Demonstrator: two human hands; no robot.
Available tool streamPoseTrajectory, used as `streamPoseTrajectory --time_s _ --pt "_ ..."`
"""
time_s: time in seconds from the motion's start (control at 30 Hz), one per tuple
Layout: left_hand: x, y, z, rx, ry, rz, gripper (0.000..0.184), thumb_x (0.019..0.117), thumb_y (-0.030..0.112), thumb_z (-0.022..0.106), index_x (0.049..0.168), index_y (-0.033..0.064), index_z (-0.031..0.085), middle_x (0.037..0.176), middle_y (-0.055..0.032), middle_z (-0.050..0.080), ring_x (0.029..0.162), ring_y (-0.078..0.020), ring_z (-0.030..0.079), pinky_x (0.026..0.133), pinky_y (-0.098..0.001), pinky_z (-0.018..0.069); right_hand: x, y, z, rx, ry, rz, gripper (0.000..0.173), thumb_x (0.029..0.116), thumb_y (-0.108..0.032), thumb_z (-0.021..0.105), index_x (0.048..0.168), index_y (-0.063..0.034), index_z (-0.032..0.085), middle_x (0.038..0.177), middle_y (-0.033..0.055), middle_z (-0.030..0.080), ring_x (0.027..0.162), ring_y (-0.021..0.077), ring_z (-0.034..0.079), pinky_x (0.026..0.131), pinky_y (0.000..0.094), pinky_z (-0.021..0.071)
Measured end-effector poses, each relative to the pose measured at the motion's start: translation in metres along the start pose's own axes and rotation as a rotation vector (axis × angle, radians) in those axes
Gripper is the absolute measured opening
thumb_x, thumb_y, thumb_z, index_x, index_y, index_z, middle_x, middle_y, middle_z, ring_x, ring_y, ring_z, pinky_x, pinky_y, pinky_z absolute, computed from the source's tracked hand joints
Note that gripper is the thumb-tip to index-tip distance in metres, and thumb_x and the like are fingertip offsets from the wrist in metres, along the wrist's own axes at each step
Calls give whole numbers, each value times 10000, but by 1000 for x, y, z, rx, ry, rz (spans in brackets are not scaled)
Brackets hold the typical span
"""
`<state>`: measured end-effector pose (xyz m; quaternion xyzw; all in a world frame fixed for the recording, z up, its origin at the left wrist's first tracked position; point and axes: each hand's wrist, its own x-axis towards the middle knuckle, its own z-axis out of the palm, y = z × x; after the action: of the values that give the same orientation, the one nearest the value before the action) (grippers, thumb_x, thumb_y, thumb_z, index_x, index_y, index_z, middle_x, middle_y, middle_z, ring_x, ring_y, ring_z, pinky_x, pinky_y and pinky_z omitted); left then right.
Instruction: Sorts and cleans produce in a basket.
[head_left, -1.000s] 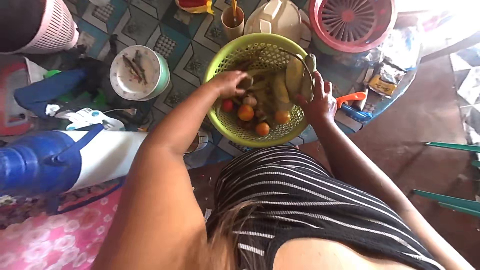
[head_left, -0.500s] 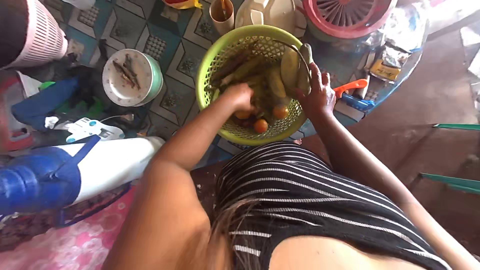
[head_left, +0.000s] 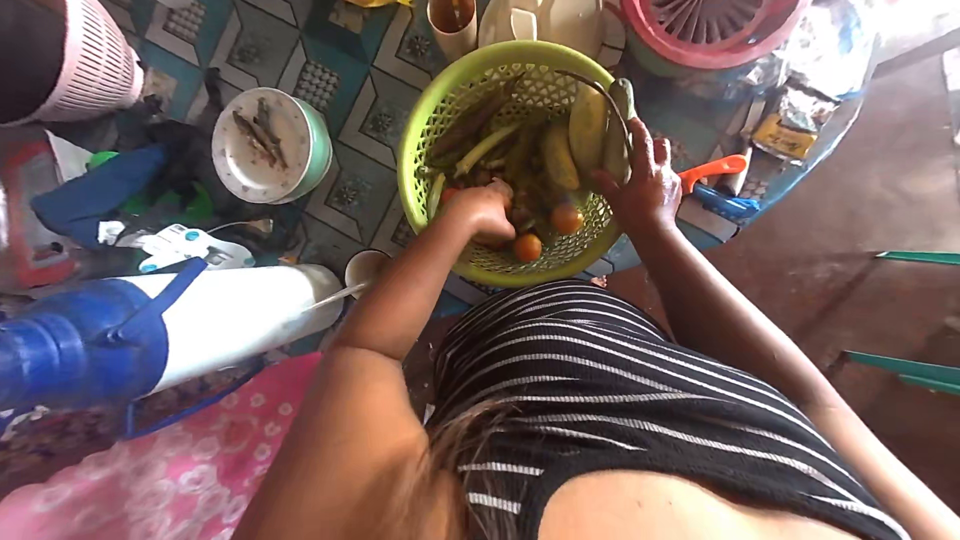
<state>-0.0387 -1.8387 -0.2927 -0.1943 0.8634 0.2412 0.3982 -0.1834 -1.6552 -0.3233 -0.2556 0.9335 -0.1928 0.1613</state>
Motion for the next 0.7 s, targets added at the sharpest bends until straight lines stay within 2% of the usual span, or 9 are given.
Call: streamPoseTrajectory --time_s 0.13,0.2,0.27,0.33,0.43,0.5,0.57,0.63,0.7 --pt "-26 54 37 -118 78 211 582 947 292 713 1460 73 546 1358 -264 578 1215 -415 609 988 -589 501 2 0 -1 -15 -11 17 783 948 -390 729 1607 -202 351 1486 273 480 1063 505 649 847 669 506" --pt "-22 71 54 -217 164 246 573 966 220 694 1490 71 513 1528 -266 438 1323 -415 542 1052 -547 483 1 0 0 -14 -10 12 781 946 -385 731 1603 -192 356 1484 277 480 1069 511 644 847 673 504" --pt "-6 69 63 -301 255 349 592 984 266 696 1493 34 504 1598 -264 363 1424 -408 453 1137 -521 420 1 -1 0 -5 -8 8 780 951 -376 728 1606 -186 349 1482 288 476 1089 523 633 858 680 495" --pt "3 59 61 -384 417 464 496 1019 225 644 1436 -30 558 1493 -272 505 1382 -395 507 1156 -497 403 1 2 0 -9 1 -6 780 951 -380 729 1604 -179 352 1473 294 480 1088 524 633 856 683 496" --pt "15 21 32 -291 524 257 379 1018 66 562 1388 -9 598 1393 -245 594 1304 -382 581 1096 -515 465 1 1 1 3 -1 -4 785 945 -377 732 1605 -187 352 1470 287 483 1072 519 637 844 682 498" --pt "37 -11 22 -159 426 74 576 901 27 688 1459 46 545 1525 -252 451 1399 -450 451 1096 -602 435 0 -1 -1 23 -9 19 784 937 -363 742 1603 -202 359 1488 275 477 1087 519 633 851 685 495" --pt "58 -33 24 -63 330 26 777 820 59 788 1530 97 476 1642 -240 286 1442 -510 360 1082 -679 405 1 -3 -3 26 -23 24 780 940 -349 744 1603 -206 358 1487 275 474 1088 519 631 850 689 495" --pt "67 -39 21 -2 289 34 820 815 116 814 1549 114 450 1642 -250 274 1370 -534 439 1033 -696 435 2 -2 -2 18 -13 19 776 939 -363 746 1598 -206 368 1472 275 489 1080 516 636 846 685 497" --pt "68 -39 16 16 283 72 759 824 162 820 1510 101 499 1574 -277 367 1325 -521 492 1031 -684 447 0 0 0 21 -10 20 779 938 -378 745 1598 -210 368 1470 274 491 1086 513 634 852 684 494"
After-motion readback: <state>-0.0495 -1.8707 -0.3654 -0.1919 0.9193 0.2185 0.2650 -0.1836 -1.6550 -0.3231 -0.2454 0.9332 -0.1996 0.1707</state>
